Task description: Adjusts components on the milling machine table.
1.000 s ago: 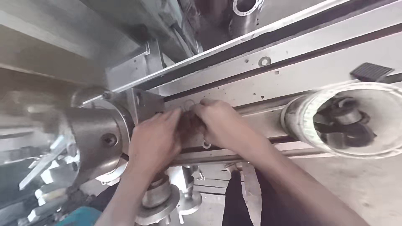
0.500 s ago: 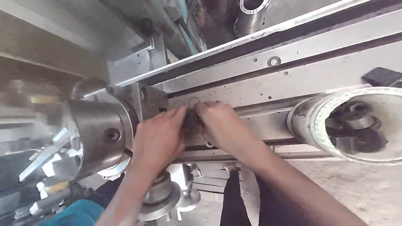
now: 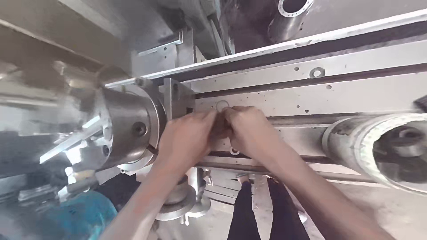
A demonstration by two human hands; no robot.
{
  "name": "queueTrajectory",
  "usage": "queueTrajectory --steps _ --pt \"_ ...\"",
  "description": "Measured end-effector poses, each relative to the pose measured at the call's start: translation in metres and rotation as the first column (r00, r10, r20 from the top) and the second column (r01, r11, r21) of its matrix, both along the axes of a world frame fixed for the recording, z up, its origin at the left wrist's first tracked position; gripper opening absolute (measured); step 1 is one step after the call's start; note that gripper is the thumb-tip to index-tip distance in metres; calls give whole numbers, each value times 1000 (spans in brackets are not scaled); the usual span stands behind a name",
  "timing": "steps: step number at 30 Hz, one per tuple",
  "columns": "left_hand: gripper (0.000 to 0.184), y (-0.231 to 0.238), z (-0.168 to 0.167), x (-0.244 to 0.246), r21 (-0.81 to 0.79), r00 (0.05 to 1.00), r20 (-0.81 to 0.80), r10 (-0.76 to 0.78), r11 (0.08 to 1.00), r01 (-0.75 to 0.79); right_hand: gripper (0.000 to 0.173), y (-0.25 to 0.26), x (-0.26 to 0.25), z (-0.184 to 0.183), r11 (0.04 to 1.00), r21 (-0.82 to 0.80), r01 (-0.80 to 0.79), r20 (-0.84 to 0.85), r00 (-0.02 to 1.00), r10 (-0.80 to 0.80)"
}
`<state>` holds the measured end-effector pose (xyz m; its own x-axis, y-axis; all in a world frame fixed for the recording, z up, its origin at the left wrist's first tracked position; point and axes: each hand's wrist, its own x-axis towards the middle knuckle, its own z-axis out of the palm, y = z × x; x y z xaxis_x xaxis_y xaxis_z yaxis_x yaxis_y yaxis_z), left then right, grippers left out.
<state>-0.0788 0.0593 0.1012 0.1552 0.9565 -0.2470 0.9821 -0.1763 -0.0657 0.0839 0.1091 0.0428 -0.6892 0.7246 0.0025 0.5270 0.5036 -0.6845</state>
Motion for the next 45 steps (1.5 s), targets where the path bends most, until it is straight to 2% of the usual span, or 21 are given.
queueTrajectory --steps 5,10,14,16,21,27,29,33,39,45 --pt "26 2 -1 0 -15 1000 1 -13 1000 13 22 7 -1 -4 1000 -9 -13 22 1000 13" --pt "30 5 2 2 -73 999 -41 -11 997 8 41 12 0 -3 998 -46 -46 61 997 49" --pt "23 7 0 1 -105 999 -48 -11 994 6 67 18 6 1 990 -112 -82 36 996 86" --pt "28 7 0 1 -111 998 -62 -3 994 -4 70 15 16 11 993 -102 -52 1 999 52" --pt "47 7 -4 4 -140 988 -151 -9 990 -12 54 -19 54 26 988 19 153 -240 960 -144" --pt "63 9 2 -6 -67 997 54 -61 996 64 35 -83 102 5 907 111 407 -452 833 -319" --pt "53 10 10 -8 -70 990 112 -91 993 99 33 -96 114 -11 894 121 431 -486 811 -326" --pt "28 13 14 -13 -27 977 87 -193 980 195 30 -105 124 -35 874 133 467 -557 765 -324" --pt "27 13 11 -11 -31 975 63 -214 976 216 27 -107 121 -31 851 106 514 -606 712 -354" --pt "25 12 6 -15 -14 970 92 -225 974 227 24 -94 108 -29 840 223 494 -613 741 -273"
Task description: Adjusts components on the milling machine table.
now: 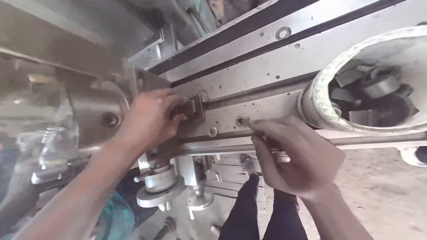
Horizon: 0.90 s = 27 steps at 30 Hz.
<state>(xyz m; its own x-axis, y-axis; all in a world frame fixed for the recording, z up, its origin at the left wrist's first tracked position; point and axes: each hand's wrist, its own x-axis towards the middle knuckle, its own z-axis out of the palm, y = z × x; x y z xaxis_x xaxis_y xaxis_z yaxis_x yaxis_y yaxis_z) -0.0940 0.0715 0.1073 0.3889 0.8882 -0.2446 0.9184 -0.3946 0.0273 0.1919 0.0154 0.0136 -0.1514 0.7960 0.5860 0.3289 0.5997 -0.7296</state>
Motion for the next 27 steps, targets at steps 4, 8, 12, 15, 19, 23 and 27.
queueTrajectory --steps 4,8,12,15,19,23,27 --pt "28 5 1 -1 -40 1000 4 28 999 -28 27 9 0 -22 997 72 -7 30 1000 5" --pt "53 4 -1 -3 -32 999 -29 -22 999 21 28 7 -2 -27 994 108 -11 94 996 1" --pt "79 -5 30 -2 17 999 -22 29 999 -29 26 7 -1 -27 991 132 -37 82 996 26" --pt "64 -11 42 -26 115 997 -67 49 992 -41 26 6 1 -26 994 103 -35 81 996 27" --pt "58 -13 44 -25 76 986 -157 51 996 -39 27 9 1 -24 996 85 -19 80 997 12" --pt "54 -12 40 -17 44 986 -164 11 999 -4 26 11 1 -26 995 91 -39 100 995 30" --pt "54 -8 40 -13 -19 981 -193 -20 1000 16 27 13 1 -24 996 76 -52 101 994 44"
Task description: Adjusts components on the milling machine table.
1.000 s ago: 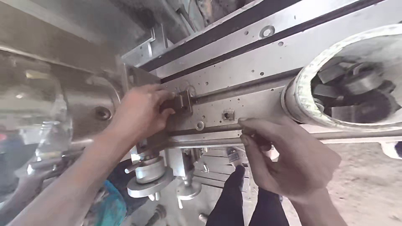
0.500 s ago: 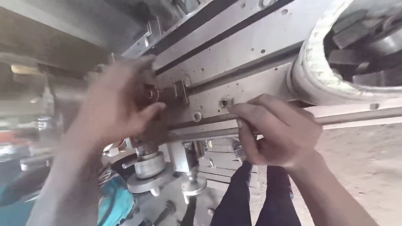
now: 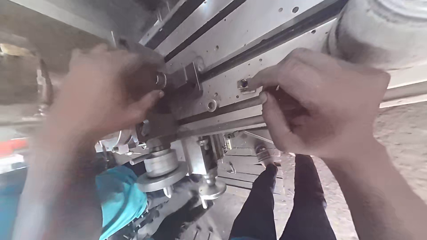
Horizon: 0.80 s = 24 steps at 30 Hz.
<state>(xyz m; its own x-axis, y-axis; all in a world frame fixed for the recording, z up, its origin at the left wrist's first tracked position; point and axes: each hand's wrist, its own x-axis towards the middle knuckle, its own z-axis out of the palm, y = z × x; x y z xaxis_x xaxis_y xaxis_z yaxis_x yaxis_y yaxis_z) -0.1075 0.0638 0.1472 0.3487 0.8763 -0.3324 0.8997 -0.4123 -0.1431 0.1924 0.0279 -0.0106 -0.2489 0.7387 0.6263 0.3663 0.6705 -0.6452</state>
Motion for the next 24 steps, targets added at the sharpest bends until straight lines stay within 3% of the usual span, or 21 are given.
queueTrajectory --steps 5,15,20,24 --pt "59 19 2 -5 -120 996 86 -25 992 35 26 6 1 0 999 -37 -39 6 999 40" --pt "49 26 -8 -13 -31 1000 1 18 999 -18 26 7 -1 -3 989 -148 -30 44 998 36" --pt "58 28 -13 -15 -118 999 -32 -29 993 25 29 7 -1 -8 988 -150 -25 46 998 32" --pt "53 23 -25 6 -145 992 -83 -98 986 86 30 8 -3 -7 984 -177 -25 80 996 40"
